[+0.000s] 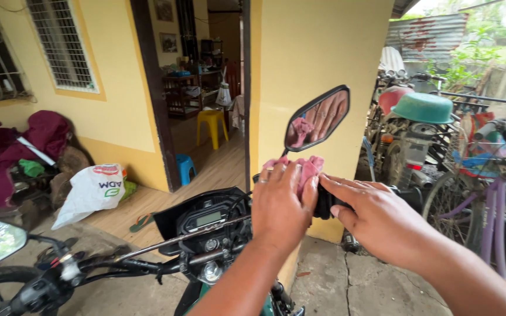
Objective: The person scrubs the handlebars, mirrors, fuel tank, and engine of a green motorcycle using a soapy pink cloth. They repeatedly dip the cloth into a white basin of soapy water to continue cleaning various parts of the bike.
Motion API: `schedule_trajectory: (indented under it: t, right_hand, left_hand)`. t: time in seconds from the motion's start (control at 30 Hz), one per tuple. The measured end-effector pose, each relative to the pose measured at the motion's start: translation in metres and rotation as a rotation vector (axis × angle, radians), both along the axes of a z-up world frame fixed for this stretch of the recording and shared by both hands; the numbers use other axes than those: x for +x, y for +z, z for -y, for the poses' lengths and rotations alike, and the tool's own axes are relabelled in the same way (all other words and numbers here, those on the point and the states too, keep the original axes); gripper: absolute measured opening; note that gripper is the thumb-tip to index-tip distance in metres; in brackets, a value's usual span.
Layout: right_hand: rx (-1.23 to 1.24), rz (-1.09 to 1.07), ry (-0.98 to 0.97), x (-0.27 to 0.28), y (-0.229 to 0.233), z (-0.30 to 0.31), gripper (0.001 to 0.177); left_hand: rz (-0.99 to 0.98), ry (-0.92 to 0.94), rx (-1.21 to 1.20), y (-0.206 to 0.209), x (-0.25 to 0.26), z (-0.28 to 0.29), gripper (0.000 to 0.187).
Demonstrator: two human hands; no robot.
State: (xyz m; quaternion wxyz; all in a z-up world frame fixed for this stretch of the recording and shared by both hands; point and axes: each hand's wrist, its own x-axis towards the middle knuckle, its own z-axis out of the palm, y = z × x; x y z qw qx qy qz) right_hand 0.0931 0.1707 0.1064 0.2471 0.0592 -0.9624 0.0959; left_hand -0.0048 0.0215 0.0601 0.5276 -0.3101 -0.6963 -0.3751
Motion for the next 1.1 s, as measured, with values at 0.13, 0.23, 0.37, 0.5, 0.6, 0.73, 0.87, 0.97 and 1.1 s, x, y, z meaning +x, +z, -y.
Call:
schedule_trajectory:
  t: [0.13, 0.23, 0.37, 0.5, 0.6, 0.73, 0.87, 0.97, 1.1]
  right_hand:
    - [0.079, -0.041, -0.02, 0.009, 0.011, -0.002, 0.052]
    - [0.131, -0.006, -0.066, 0.015, 0.017, -0.004, 0.051]
    - [0.163, 0.136, -0.273, 0.021, 0.023, -0.003, 0.049]
    - [0.17, 0.147, -0.378, 0.025, 0.027, -0.005, 0.044]
    - [0.095, 0.188, -0.416, 0.026, 0.029, -0.003, 0.046]
    - [0.132, 0.191, -0.441, 0.025, 0.033, -0.003, 0.046]
    - [0.034, 0.288, -0.501, 0.022, 0.04, 0.005, 0.043]
    - [-0.026, 0.306, -0.519, 0.023, 0.041, 0.005, 0.043]
    - [0.007, 0.24, -0.49, 0.025, 0.033, 0.001, 0.049]
  left_hand:
    - [0.184, -0.056, -0.094, 0.017, -0.013, -0.007, 0.034]
    - [0.454, -0.122, -0.086, 0.029, -0.013, -0.01, 0.037]
    - [0.889, -0.149, -0.113, 0.047, -0.011, -0.009, 0.041]
    - [0.63, -0.049, -0.196, 0.043, -0.004, -0.015, 0.049]
    - [0.185, -0.015, -0.255, 0.03, 0.013, -0.034, 0.048]
    - [0.333, -0.051, -0.441, 0.031, 0.018, -0.045, 0.049]
    - [0.394, -0.145, -0.776, 0.054, 0.003, -0.037, 0.047]
    - [0.342, -0.18, -0.779, 0.058, -0.002, -0.033, 0.045]
    - [0.33, -0.245, -0.52, 0.052, 0.003, -0.027, 0.039]
